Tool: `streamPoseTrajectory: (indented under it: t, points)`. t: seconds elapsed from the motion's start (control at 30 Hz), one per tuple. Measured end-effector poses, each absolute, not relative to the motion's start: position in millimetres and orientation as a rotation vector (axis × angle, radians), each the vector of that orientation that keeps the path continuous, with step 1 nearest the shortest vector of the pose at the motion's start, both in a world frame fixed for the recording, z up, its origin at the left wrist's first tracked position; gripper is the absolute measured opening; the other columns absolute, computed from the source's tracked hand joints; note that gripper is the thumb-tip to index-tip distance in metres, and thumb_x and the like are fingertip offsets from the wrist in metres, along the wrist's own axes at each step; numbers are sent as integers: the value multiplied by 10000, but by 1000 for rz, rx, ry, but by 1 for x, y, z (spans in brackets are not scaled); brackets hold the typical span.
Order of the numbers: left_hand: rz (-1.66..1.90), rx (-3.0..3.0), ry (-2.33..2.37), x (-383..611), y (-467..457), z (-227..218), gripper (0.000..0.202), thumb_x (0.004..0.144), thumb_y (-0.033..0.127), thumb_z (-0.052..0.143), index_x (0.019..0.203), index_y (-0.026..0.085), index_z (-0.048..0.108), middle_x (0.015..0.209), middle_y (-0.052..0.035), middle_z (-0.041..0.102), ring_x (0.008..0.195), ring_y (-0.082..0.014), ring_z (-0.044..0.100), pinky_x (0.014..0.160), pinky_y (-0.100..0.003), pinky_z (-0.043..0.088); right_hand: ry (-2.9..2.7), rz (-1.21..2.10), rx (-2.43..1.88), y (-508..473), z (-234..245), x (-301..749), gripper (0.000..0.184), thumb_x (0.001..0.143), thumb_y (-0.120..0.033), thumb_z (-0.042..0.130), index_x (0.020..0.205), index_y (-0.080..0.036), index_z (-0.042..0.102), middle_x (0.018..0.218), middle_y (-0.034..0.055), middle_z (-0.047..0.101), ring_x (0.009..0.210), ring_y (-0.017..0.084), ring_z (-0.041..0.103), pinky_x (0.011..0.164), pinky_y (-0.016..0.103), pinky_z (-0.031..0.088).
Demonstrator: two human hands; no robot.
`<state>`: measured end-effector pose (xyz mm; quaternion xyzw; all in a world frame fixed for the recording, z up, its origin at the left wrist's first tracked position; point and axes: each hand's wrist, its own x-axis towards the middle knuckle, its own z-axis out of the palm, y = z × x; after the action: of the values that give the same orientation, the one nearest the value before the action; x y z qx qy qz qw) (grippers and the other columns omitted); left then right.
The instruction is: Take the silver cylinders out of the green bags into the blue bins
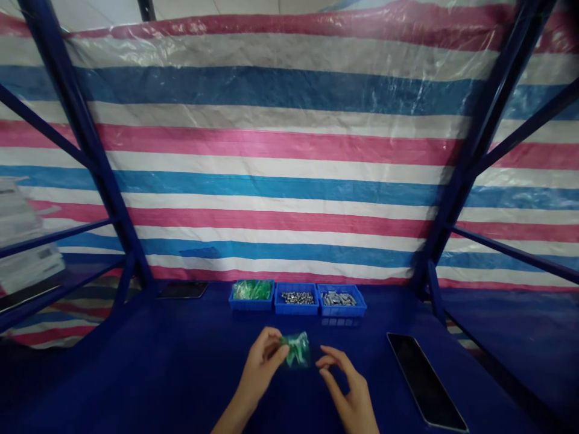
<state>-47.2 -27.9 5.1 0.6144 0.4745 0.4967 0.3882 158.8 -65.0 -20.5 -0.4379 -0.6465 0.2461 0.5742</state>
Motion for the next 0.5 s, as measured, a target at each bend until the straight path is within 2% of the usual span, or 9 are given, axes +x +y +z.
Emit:
streamPoseTrajectory:
  t: [0.13,0.27,0.37,0.5]
  points:
    - [1448,1625,1582,-104,30,25,308,766,433,584,966,206,527,773,-28,684,713,-212,679,617,-272,523,-1431,651,-1115,-79,-36,166,262,879,-384,617,1060,-211,693,849,53,727,821,206,709,825,241,547]
    - [1458,1710,1883,-152,86,56,327,786,345,562,1069,191,509,896,-65,700,818,-218,684,757,-307,524,-1267,645,-1190,-92,-47,168,346,846,-511,623,987,-210,720,773,50,706,776,214,693,801,257,549]
    - [1299,1850,1963,-156,114,66,224,784,255,590,997,186,575,858,-60,710,797,-211,680,776,-305,501,-1206,640,-1230,-98,-51,166,380,822,-553,631,953,-210,727,751,48,699,757,214,686,756,246,550]
    - [1011,2036,1973,-137,136,58,128,690,109,669,795,178,641,725,-31,708,753,-209,674,741,-280,478,-1201,629,-1227,-103,-55,164,389,817,-569,622,914,-209,734,721,51,698,721,214,687,720,239,549]
